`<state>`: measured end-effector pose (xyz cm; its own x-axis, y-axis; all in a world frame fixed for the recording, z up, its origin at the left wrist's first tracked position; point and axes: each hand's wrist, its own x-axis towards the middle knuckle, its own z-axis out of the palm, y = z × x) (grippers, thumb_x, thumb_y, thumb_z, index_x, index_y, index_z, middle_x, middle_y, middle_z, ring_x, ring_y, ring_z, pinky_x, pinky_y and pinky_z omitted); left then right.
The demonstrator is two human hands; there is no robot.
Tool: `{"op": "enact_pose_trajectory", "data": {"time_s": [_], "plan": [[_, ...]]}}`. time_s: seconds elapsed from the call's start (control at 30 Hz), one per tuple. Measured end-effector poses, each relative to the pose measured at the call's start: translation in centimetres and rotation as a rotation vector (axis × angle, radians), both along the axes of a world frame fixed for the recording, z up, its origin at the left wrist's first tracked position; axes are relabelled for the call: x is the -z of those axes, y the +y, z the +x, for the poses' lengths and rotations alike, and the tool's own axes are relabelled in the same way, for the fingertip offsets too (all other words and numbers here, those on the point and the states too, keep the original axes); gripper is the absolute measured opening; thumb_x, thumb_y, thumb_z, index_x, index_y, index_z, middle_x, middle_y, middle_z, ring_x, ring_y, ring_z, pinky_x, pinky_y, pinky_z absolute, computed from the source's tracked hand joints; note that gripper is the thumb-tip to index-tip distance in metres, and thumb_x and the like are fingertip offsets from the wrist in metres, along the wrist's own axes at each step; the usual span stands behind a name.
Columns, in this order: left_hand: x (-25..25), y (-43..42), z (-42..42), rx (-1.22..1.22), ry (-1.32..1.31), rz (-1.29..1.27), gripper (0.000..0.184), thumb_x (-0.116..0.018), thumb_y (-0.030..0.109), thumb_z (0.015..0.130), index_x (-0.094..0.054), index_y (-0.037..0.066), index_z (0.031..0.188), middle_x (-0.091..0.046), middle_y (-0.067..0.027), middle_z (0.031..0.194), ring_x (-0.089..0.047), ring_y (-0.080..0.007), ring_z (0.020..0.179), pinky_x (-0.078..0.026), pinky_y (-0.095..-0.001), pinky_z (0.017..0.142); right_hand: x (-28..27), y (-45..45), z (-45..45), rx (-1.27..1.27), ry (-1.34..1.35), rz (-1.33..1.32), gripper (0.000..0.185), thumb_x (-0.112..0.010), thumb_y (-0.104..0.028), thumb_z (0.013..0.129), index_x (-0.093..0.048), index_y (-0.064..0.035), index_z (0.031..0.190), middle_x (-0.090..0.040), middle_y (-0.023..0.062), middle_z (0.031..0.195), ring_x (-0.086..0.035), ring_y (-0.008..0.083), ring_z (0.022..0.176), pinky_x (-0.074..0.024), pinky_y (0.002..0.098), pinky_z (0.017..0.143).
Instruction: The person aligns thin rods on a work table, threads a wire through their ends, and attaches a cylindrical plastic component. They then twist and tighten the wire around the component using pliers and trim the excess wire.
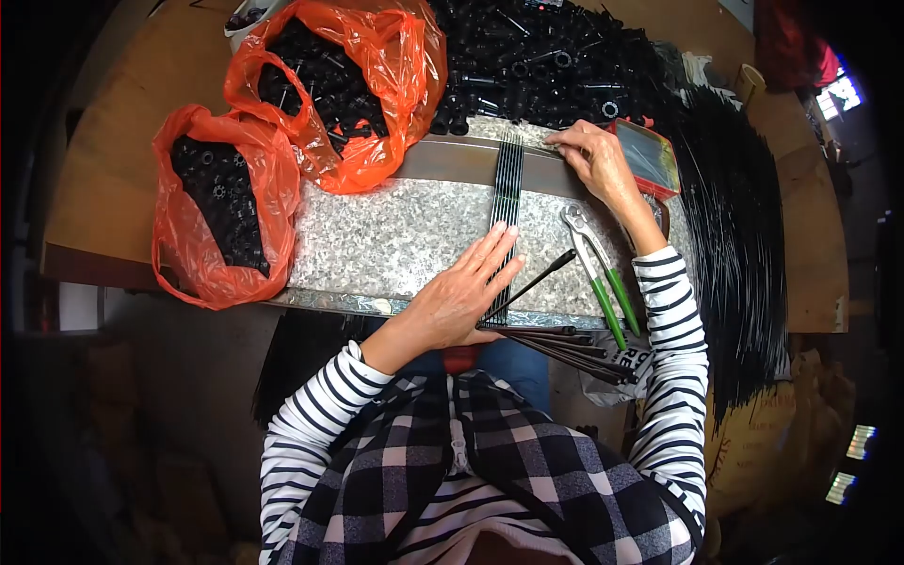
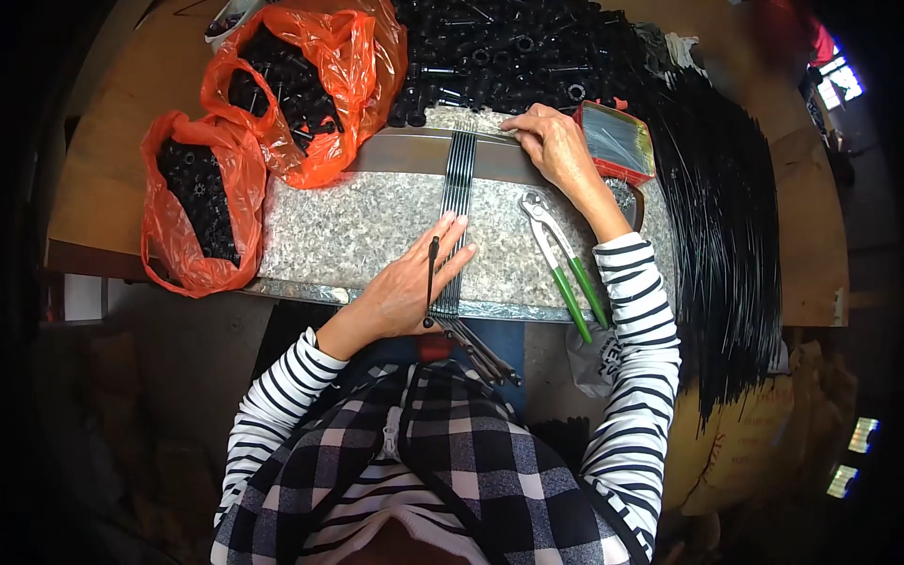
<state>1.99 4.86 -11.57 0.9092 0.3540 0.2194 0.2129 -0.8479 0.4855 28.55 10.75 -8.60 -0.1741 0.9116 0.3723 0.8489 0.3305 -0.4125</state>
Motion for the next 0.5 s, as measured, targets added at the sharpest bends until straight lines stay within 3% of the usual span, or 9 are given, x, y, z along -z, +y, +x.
{"op": "enact_pose_trajectory", "data": {"time_s": [0.03,0.07,0.13,0.27,0.33,0.5], "plan": [[-0.23,0.04,-0.02,0.006,0.041,0.046,0.091,-0.076,0.038,0.059,-0.036,-0.006,0.127,-0.023,-0.0260,0.140,-0.018,-0.0370,0.133,-0.022,-0.0385,0.108,-0.03,-0.01,-0.04,-0.007,0.013,-0.007,0.018,-0.056,0.002,0.078,-0.064,-0.0012,0.093,-0.058,0.0111,0.076,-0.057,0.0239,0.070,-0.0443,0.0308,0.065],[-0.08,0.01,0.00,0.005,0.040,0.046,0.091,-0.076,0.038,0.059,-0.036,-0.006,0.127,-0.023,-0.0260,0.140,-0.018,-0.0370,0.133,-0.022,-0.0385,0.108,-0.06,0.00,-0.11,-0.015,0.025,-0.013,0.018,-0.056,0.002,0.078,-0.064,-0.0013,0.093,-0.058,0.0111,0.076,-0.057,0.0238,0.070,-0.0443,0.0307,0.065],[0.41,-0.09,0.05,-0.004,-0.041,-0.032,0.104,-0.081,0.023,0.047,-0.027,0.000,0.133,-0.018,-0.0234,0.142,-0.018,-0.0396,0.132,-0.025,-0.0411,0.107,-0.15,0.03,-0.42,-0.013,0.034,-0.023,0.018,-0.056,0.002,0.077,-0.064,-0.0010,0.093,-0.057,0.0112,0.076,-0.057,0.0236,0.069,-0.0442,0.0305,0.064],[0.32,-0.06,0.04,-0.011,-0.044,-0.017,0.101,-0.079,0.024,0.050,-0.028,0.000,0.133,-0.019,-0.0233,0.142,-0.018,-0.0394,0.132,-0.026,-0.0412,0.106,-0.06,0.01,-0.57,-0.024,0.000,-0.030,0.017,-0.056,0.002,0.077,-0.064,-0.0005,0.092,-0.057,0.0109,0.075,-0.057,0.0225,0.068,-0.0442,0.0300,0.063],[-0.10,0.01,-0.01,0.002,0.042,0.060,0.092,-0.076,0.040,0.059,-0.035,-0.005,0.128,-0.024,-0.0259,0.139,-0.020,-0.0371,0.132,-0.022,-0.0388,0.108,0.15,0.05,-0.25,-0.009,0.019,-0.011,0.017,-0.057,0.002,0.078,-0.065,-0.0006,0.092,-0.057,0.0106,0.075,-0.056,0.0220,0.067,-0.0440,0.0299,0.062],[0.00,0.02,0.02,0.000,0.044,0.049,0.092,-0.076,0.040,0.060,-0.034,-0.005,0.128,-0.023,-0.0260,0.140,-0.020,-0.0371,0.132,-0.021,-0.0389,0.108,-0.01,-0.06,-0.23,0.007,0.028,-0.015,0.016,-0.057,0.002,0.078,-0.065,-0.0006,0.092,-0.056,0.0101,0.074,-0.055,0.0206,0.066,-0.0437,0.0295,0.062]]}}
